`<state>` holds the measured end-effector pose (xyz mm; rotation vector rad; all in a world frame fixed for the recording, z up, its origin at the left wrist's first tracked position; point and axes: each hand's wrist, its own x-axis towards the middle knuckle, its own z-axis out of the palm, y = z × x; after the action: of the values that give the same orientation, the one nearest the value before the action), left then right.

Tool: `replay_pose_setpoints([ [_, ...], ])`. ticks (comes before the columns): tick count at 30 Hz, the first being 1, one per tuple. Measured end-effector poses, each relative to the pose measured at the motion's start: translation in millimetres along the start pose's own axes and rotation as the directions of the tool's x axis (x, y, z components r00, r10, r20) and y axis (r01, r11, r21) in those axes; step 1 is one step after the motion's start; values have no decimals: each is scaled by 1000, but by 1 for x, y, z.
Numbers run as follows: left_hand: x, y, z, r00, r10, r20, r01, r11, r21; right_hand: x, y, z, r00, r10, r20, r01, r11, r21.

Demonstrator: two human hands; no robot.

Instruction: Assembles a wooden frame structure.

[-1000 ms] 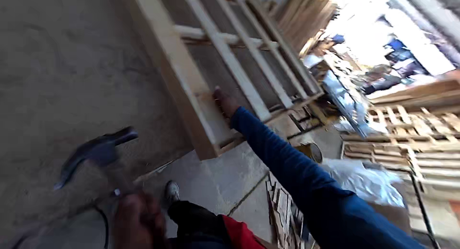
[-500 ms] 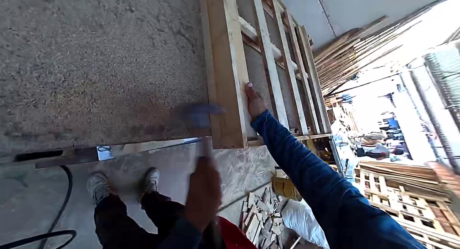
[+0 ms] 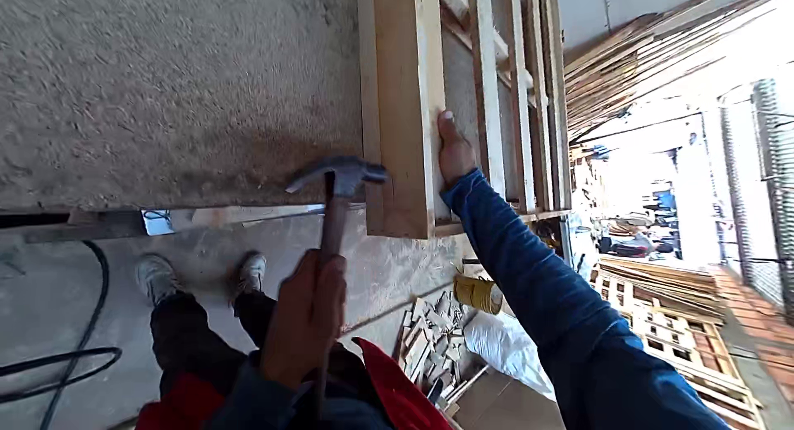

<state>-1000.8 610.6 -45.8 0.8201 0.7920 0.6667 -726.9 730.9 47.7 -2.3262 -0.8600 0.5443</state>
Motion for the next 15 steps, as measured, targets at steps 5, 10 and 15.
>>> replay_pose_setpoints([
  [5,-15,27,-31,983,68,-173,-82,994,-75,-3,-2,2,1000,22,1,-22,997,76],
  [10,-25,7,-34,997,11,-81,-4,997,81,0,-2,1,1000,23,7,-24,994,105],
  [15,-28,34,-38,990,-22,-139,43,988,150,-5,2,-1,999,-26,34,24,999,47],
])
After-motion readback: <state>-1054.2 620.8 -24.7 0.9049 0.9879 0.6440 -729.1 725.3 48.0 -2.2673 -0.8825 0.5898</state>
